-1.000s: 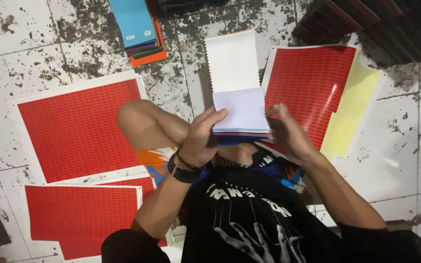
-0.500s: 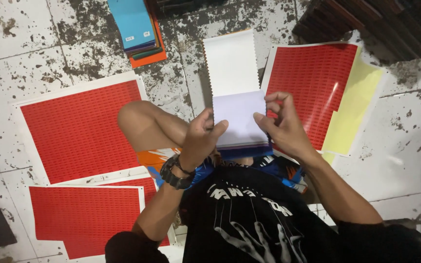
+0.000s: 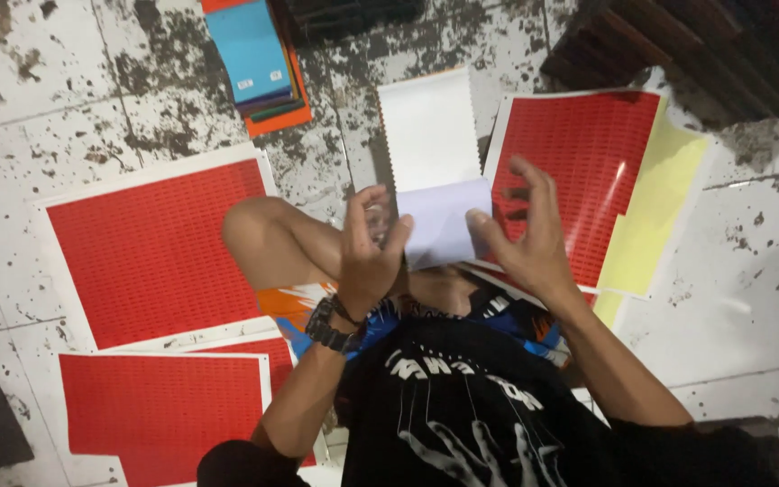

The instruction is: Peeling small red stickers from a sheet and applying them to the edges of blue and white booklets or cards.

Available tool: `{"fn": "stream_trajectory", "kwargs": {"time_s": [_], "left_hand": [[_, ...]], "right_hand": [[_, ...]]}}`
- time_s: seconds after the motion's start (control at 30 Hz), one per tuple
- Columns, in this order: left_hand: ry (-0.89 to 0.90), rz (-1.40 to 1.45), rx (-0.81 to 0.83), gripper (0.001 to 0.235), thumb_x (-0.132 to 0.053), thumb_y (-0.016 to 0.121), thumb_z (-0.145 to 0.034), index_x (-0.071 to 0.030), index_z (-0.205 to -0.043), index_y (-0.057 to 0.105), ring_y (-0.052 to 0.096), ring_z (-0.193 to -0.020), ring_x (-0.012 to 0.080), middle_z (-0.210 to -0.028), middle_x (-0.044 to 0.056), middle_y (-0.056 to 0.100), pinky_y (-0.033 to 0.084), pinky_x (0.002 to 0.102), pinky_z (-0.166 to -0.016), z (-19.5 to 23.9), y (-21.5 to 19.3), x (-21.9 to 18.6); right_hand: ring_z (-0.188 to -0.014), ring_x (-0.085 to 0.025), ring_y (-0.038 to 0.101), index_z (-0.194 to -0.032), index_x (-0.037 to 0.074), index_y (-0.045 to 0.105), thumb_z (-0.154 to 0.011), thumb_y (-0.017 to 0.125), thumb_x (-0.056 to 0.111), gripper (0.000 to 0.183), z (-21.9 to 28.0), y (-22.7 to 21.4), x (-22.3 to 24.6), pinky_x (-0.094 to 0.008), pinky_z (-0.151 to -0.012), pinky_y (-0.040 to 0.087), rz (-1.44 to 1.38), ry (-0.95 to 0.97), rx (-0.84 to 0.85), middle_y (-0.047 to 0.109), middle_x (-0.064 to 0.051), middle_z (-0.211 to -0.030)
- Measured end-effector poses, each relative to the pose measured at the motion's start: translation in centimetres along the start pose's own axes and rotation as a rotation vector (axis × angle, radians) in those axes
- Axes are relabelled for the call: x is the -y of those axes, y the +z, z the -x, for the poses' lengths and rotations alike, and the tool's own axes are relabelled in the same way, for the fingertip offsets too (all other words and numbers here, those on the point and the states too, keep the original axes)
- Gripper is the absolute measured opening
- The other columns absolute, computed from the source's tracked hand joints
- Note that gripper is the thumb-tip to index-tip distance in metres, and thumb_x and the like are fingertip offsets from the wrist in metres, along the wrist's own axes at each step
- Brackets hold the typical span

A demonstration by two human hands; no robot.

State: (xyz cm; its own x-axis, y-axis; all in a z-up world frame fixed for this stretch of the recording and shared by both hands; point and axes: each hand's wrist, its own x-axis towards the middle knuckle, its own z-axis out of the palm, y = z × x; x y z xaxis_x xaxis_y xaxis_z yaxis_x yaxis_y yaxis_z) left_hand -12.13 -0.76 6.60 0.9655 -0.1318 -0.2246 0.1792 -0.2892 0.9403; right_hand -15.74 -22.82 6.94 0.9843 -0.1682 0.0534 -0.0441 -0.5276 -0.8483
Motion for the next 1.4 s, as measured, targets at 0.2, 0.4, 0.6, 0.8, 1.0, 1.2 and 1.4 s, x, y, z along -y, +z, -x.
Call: {"fn": "stream_trajectory", "kwargs": {"time_s": [0.2,0.4,0.6,0.8,1.0,1.2,1.4], "left_hand": [[0.107,0.301,0.172,0.066,-0.030,0.030,-0.111,0.004,-0.159,0.001,-0.004,-0.155,0.0355,-0.168,0.026,-0.008,-0.009,0.045,-0.126,-0.7,3.4,3.0],[0.123,0.387,0.118,0.065,-0.013,0.033,-0.110,0.002,-0.160,-0.006,-0.016,-0.153,0.0385,-0.166,0.029,-0.014,-0.016,0.051,-0.123,-0.7,4.3,1.8],[-0.027,0.374,0.107,0.068,-0.025,0.036,-0.107,-0.007,-0.162,0.000,-0.006,-0.157,0.0290,-0.170,0.018,-0.005,-0.006,0.044,-0.126,-0.7,4.0,1.2],[-0.101,0.339,0.110,0.071,-0.015,0.036,-0.106,-0.006,-0.162,-0.005,-0.011,-0.155,0.0404,-0.168,0.023,-0.014,-0.008,0.052,-0.124,-0.7,3.8,0.0],[0.410,-0.102,-0.088,0.051,-0.019,0.062,-0.097,-0.006,-0.145,0.047,0.015,-0.151,0.0488,-0.159,0.024,0.023,0.016,0.064,-0.120,-1.1,3.6,-2.7],[0.746,-0.118,0.272,0.020,-0.024,0.063,-0.098,-0.012,-0.110,0.074,0.063,-0.117,0.0355,-0.120,0.011,0.065,0.047,0.047,-0.107,-1.2,12.5,-5.5],[0.762,-0.715,0.789,0.034,-0.009,0.059,-0.088,-0.022,-0.118,0.069,0.066,-0.111,0.0316,-0.115,0.004,0.065,0.061,0.048,-0.082,-4.5,26.4,-3.4]], "right_hand": [[-0.150,-0.056,0.010,-0.165,0.006,0.000,-0.104,0.032,0.054,0.085,-1.9,0.6,5.7,-0.065,-0.122,0.016,-0.306,0.504,0.367,0.005,-0.038,-0.166],[-0.155,-0.047,0.005,-0.167,0.015,0.006,-0.109,0.032,0.046,0.071,-1.3,1.0,2.9,-0.059,-0.125,0.006,-0.325,0.498,0.336,0.005,-0.030,-0.169],[-0.155,-0.048,0.003,-0.167,0.017,-0.001,-0.109,0.032,0.047,0.074,-1.2,2.3,-1.0,-0.058,-0.126,0.007,-0.357,0.389,0.354,0.000,-0.032,-0.169],[-0.155,-0.049,-0.003,-0.167,0.014,-0.001,-0.107,0.040,0.048,0.080,-1.3,1.5,1.1,-0.063,-0.123,-0.002,-0.524,0.388,0.314,-0.001,-0.034,-0.168],[-0.138,-0.062,0.039,-0.166,0.012,0.012,-0.100,0.059,0.009,0.082,-0.4,-1.1,-5.6,-0.069,-0.112,0.037,-0.463,0.166,0.023,0.038,-0.044,-0.150],[-0.097,-0.032,0.072,-0.128,0.010,0.071,-0.099,0.066,0.003,0.030,5.6,-9.7,-18.5,-0.039,-0.081,0.061,-0.027,0.365,-0.436,0.070,-0.014,-0.109],[-0.090,-0.026,0.075,-0.119,0.020,0.078,-0.098,0.068,0.022,0.023,7.5,-9.4,-25.7,-0.040,-0.078,0.061,0.017,0.635,-0.396,0.076,-0.009,-0.098]]}}
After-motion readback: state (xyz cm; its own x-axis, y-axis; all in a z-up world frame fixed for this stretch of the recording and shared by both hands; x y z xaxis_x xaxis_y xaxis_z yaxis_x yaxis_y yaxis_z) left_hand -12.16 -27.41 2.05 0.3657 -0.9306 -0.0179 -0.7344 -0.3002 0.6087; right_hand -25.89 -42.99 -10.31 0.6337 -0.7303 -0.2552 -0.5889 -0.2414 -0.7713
